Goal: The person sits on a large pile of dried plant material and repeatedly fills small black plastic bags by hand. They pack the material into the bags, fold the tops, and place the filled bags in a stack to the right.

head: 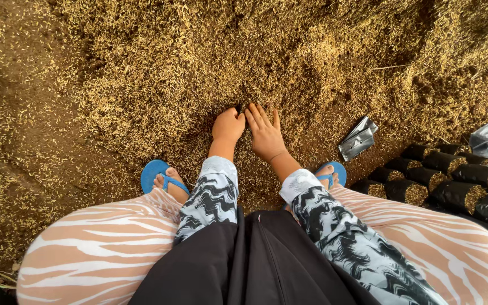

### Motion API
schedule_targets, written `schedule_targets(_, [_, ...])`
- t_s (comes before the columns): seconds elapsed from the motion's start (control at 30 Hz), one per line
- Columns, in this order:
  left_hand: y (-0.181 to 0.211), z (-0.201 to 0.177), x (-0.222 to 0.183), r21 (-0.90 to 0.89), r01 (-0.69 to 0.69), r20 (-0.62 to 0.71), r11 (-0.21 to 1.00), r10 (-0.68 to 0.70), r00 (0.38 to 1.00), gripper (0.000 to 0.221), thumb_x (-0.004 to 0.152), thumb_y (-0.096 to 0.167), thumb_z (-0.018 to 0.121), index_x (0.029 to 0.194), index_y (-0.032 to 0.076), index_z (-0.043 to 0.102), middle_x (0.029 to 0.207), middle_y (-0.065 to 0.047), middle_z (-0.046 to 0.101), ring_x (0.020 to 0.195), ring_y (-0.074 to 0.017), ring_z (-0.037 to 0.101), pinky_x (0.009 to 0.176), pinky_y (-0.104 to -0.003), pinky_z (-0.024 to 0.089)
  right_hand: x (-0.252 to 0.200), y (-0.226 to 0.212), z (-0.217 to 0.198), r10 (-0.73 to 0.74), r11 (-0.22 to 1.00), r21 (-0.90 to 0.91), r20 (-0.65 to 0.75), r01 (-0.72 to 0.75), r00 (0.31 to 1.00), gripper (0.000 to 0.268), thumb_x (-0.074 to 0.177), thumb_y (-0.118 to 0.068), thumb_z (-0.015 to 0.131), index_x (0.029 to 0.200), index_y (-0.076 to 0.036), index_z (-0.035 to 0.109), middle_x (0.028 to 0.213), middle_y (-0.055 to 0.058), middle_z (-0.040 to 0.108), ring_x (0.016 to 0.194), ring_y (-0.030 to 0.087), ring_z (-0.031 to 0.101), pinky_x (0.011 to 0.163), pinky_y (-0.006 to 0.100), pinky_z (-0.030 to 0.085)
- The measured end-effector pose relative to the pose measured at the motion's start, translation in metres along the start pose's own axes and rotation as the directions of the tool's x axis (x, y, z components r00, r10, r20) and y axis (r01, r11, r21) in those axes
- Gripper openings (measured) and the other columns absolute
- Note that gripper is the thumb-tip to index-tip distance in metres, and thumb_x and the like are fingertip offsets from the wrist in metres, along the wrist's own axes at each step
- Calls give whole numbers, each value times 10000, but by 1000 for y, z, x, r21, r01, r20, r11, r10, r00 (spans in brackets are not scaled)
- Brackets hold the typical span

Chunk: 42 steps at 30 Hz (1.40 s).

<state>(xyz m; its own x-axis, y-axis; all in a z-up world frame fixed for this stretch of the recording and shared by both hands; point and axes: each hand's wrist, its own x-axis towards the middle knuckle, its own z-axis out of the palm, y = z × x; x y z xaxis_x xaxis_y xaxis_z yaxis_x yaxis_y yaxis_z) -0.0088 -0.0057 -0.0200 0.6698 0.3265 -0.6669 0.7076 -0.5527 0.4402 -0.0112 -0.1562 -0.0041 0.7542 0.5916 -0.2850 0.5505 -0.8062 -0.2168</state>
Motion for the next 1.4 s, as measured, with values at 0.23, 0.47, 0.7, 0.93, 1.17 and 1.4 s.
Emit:
schedule_targets(0.23, [-18, 26, 21, 142, -123, -128, 982, 141, 982, 325, 955, 367, 615, 1011, 64, 716, 1033, -175, 731, 976, -382, 697, 824, -506, 550, 0, -10, -5, 32, 999, 3, 123, -33, 992, 819, 866, -107, 467, 1632, -101, 179, 1721, 72, 132, 1583, 242, 107, 1258, 563, 30])
schedule_targets(0.47, [-4, 13, 7, 70, -4, -11, 998, 5, 1000, 387, 928, 442, 664, 1002, 69, 735, 1061, -167, 723, 985, -370, 692, 843, -484, 548, 22, 38, 21, 117, 934, 346, -49, -93, 992, 603, 907, -35, 483, 1476, -232, 513, 1611, 6, 456, 1493, 223, 418, 1257, 517, 288])
schedule_targets(0.7, [-4, 12, -2, 44, -12, -2, 999, 12, 1000, 363, 968, 427, 618, 1028, 90, 738, 1036, -138, 755, 955, -339, 727, 830, -471, 566, -16, 43, 0, 384, 823, 313, 307, -474, 871, 741, 876, -277, 738, 1539, -236, 408, 1495, 168, 442, 1188, 361, 606, 946, 466, 550])
schedule_targets(0.93, [-1, 11, -3, 32, 43, 41, 999, -45, 998, 394, 983, 451, 596, 970, 74, 706, 946, -115, 726, 873, -306, 708, 776, -460, 550, -35, 34, 48, 227, 881, 336, 315, -332, 921, 462, 918, -244, 722, 1364, -186, 618, 1343, 175, 579, 1154, 382, 647, 1003, 476, 543])
schedule_targets(1.17, [5, 1, -5, 26, 58, 75, 998, -60, 995, 317, 960, 388, 588, 1004, 89, 682, 932, -108, 724, 843, -271, 724, 758, -443, 565, 14, 86, 41, 367, 407, 773, 350, -487, 862, 292, 902, -165, 723, 1186, -100, 710, 1078, 121, 747, 901, 228, 727, 825, 365, 625])
schedule_targets(1.4, [9, -2, -7, 11, 79, 61, 997, -80, 995, 341, 915, 370, 630, 1144, 129, 704, 1050, -116, 743, 957, -300, 722, 839, -457, 559, 51, 61, -44, 160, 307, 882, 322, -357, 933, 263, 932, -139, 661, 1187, -112, 720, 1114, 63, 665, 935, 147, 726, 745, 328, 633])
